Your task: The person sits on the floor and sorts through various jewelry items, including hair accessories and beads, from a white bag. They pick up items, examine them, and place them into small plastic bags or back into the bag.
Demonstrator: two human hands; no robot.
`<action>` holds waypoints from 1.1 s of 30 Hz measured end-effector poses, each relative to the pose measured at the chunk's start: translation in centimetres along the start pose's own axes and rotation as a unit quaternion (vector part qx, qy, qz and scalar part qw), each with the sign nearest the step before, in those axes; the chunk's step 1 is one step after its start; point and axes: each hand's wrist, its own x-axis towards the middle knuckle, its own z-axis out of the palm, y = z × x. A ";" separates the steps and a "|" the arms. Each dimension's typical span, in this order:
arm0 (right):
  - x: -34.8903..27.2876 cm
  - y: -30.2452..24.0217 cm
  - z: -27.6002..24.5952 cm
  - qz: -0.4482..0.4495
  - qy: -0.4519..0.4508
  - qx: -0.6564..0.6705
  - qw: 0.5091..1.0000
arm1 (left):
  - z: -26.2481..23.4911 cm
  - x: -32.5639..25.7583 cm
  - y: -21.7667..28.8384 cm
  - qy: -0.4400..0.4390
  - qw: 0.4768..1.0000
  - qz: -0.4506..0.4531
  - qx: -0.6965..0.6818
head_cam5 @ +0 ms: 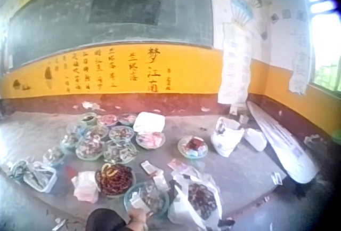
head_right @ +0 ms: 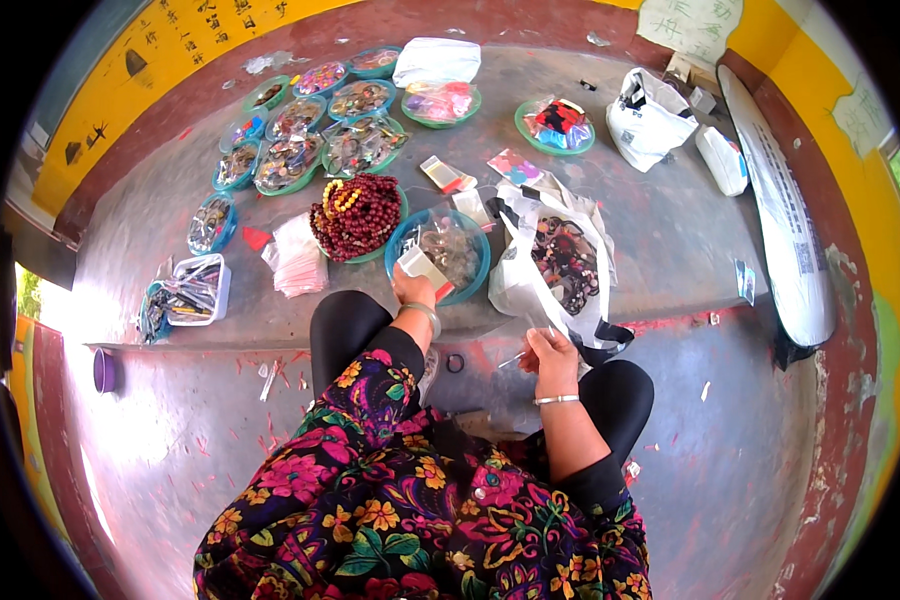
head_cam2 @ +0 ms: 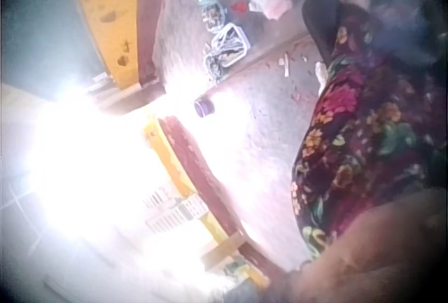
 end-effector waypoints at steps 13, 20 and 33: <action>0.3 0.0 -0.8 0.173 -0.041 0.137 0.975 | -9.8 -13.9 12.5 -0.549 0.737 0.394 -0.025; -0.8 0.1 0.2 0.094 -0.025 -0.056 0.994 | -11.1 -13.9 11.3 -0.583 0.807 0.070 -0.066; -0.5 0.9 -0.5 0.027 -0.166 -0.151 0.974 | -11.2 -13.9 10.7 -0.614 0.788 -0.027 -0.046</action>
